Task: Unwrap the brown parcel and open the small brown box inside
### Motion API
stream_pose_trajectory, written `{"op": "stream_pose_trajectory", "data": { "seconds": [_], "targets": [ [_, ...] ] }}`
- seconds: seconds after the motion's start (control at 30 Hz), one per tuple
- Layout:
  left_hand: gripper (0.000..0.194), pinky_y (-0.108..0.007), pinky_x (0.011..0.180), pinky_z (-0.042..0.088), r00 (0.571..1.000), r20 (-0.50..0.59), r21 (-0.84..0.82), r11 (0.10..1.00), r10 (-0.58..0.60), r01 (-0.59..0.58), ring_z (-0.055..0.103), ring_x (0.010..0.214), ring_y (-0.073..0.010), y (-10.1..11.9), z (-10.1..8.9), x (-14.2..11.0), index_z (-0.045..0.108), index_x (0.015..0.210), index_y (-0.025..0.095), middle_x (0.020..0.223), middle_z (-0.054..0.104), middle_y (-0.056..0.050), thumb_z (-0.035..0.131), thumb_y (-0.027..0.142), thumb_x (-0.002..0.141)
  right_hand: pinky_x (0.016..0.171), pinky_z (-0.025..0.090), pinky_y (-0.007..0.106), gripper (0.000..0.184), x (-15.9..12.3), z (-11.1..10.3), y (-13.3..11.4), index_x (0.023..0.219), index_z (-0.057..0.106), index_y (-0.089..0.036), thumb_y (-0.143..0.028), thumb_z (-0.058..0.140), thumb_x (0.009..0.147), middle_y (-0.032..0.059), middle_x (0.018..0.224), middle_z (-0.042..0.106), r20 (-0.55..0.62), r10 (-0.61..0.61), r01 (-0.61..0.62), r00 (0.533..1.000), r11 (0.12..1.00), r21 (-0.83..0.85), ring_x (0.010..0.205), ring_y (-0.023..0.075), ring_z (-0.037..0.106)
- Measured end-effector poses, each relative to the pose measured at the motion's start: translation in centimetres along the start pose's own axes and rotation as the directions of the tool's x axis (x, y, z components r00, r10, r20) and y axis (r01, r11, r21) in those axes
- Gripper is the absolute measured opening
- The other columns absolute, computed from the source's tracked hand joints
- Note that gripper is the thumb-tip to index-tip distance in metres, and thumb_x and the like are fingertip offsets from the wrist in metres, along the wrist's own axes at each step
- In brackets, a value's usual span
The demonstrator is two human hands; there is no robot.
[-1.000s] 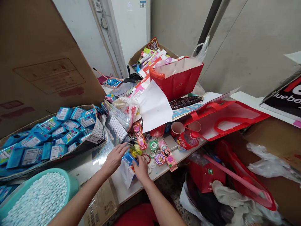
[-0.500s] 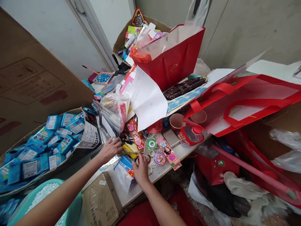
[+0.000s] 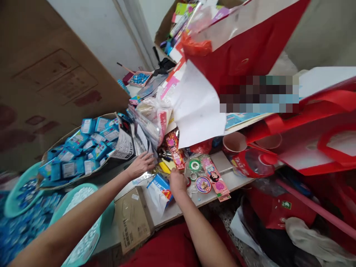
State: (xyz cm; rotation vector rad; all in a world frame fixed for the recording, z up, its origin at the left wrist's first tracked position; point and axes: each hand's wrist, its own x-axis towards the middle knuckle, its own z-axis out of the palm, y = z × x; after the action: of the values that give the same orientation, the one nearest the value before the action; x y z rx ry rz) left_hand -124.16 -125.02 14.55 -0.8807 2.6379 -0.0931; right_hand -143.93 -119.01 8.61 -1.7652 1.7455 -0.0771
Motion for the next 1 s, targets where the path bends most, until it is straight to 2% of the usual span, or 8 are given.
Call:
{"op": "stream_pose_trajectory", "data": {
  "seconds": [0.1,0.23,0.4,0.6,0.77,0.87,0.93,1.0],
  "targets": [
    [0.022,-0.046,0.103,0.028,1.0,-0.001,-0.019,1.0,-0.017,0.017,0.038,0.125,-0.0276,0.3,0.2,-0.6,0.066,0.097,0.022,0.121,0.055,-0.008,0.045,0.019,0.09,0.065,0.049,0.038,0.028,0.0,-0.2,-0.3,0.102,0.056,-0.01,-0.032,0.055,0.085,0.0167,0.093,0.065,0.036,-0.005,0.009,0.999,0.992,-0.122,0.081,0.0307,0.066],
    [0.023,-0.046,0.101,0.029,0.998,-0.063,-0.021,0.999,-0.031,0.03,0.038,0.124,-0.0283,0.6,1.0,-0.9,0.067,0.095,0.02,0.117,0.056,-0.01,0.044,0.021,0.09,0.066,0.049,0.036,0.025,-0.5,-0.2,-0.3,0.099,0.055,-0.01,-0.031,0.05,0.088,0.0159,0.09,0.065,0.048,-0.04,0.051,0.998,0.965,-0.256,0.081,0.0288,0.067],
    [0.023,-0.044,0.093,0.034,0.988,-0.152,-0.029,0.999,-0.017,0.013,0.041,0.121,-0.0292,0.8,1.7,-0.7,0.068,0.093,0.02,0.112,0.058,-0.011,0.045,0.02,0.09,0.059,0.048,0.034,0.033,-0.7,-0.1,-0.4,0.107,0.053,-0.012,-0.038,0.049,0.088,0.0148,0.105,0.058,0.002,-0.09,0.084,0.996,0.931,-0.355,0.078,0.0276,0.066],
    [0.022,-0.041,0.094,0.033,0.983,-0.181,-0.013,1.0,-0.018,0.016,0.038,0.125,-0.0272,0.5,2.3,-1.4,0.067,0.097,0.021,0.119,0.056,-0.011,0.047,0.02,0.089,0.057,0.045,0.032,0.027,-1.1,-0.2,-0.7,0.103,0.058,-0.01,-0.028,0.046,0.088,0.0157,0.106,0.057,-0.033,-0.134,0.111,0.99,0.918,-0.38,0.077,0.0274,0.065],
    [0.02,-0.041,0.092,0.035,0.968,-0.25,-0.01,1.0,-0.009,0.007,0.042,0.123,-0.028,0.8,3.0,-1.2,0.068,0.096,0.022,0.12,0.057,-0.011,0.051,0.018,0.087,0.061,0.044,0.03,0.028,-2.9,-1.7,0.3,0.11,0.058,-0.012,-0.022,0.042,0.09,0.0122,0.1,0.063,-0.062,-0.181,0.145,0.981,0.916,-0.373,0.08,0.0235,0.064],
    [0.02,-0.04,0.09,0.038,0.96,-0.278,-0.015,1.0,-0.016,0.013,0.043,0.123,-0.0278,1.0,3.0,-0.5,0.067,0.097,0.023,0.12,0.058,-0.01,0.051,0.018,0.086,0.062,0.044,0.029,0.03,-5.8,-3.3,2.0,0.102,0.062,-0.01,-0.026,0.039,0.09,0.0121,0.092,0.066,-0.206,-0.203,0.142,0.957,0.951,-0.275,0.081,0.0226,0.064],
    [0.026,-0.04,0.092,0.037,0.954,-0.299,-0.032,0.999,-0.016,0.007,0.04,0.127,-0.0274,1.2,2.4,-0.3,0.064,0.106,0.024,0.129,0.054,-0.007,0.047,0.016,0.088,0.061,0.045,0.03,0.038,-8.4,-4.5,3.4,0.094,0.065,-0.011,-0.036,0.037,0.089,0.0118,0.085,0.067,-0.383,-0.207,0.165,0.9,0.976,-0.14,0.075,0.0223,0.064],
    [0.037,-0.044,0.1,0.033,0.937,-0.346,-0.1,0.995,-0.041,0.007,0.031,0.134,-0.0272,1.7,1.1,-0.7,0.056,0.121,0.027,0.14,0.044,-0.003,0.042,0.012,0.089,0.059,0.046,0.03,0.045,-11.1,-5.5,4.4,0.091,0.065,-0.012,-0.048,0.038,0.087,0.0104,0.08,0.068,-0.514,-0.136,0.166,0.847,0.986,0.013,0.063,0.0201,0.063]
  ]
}}
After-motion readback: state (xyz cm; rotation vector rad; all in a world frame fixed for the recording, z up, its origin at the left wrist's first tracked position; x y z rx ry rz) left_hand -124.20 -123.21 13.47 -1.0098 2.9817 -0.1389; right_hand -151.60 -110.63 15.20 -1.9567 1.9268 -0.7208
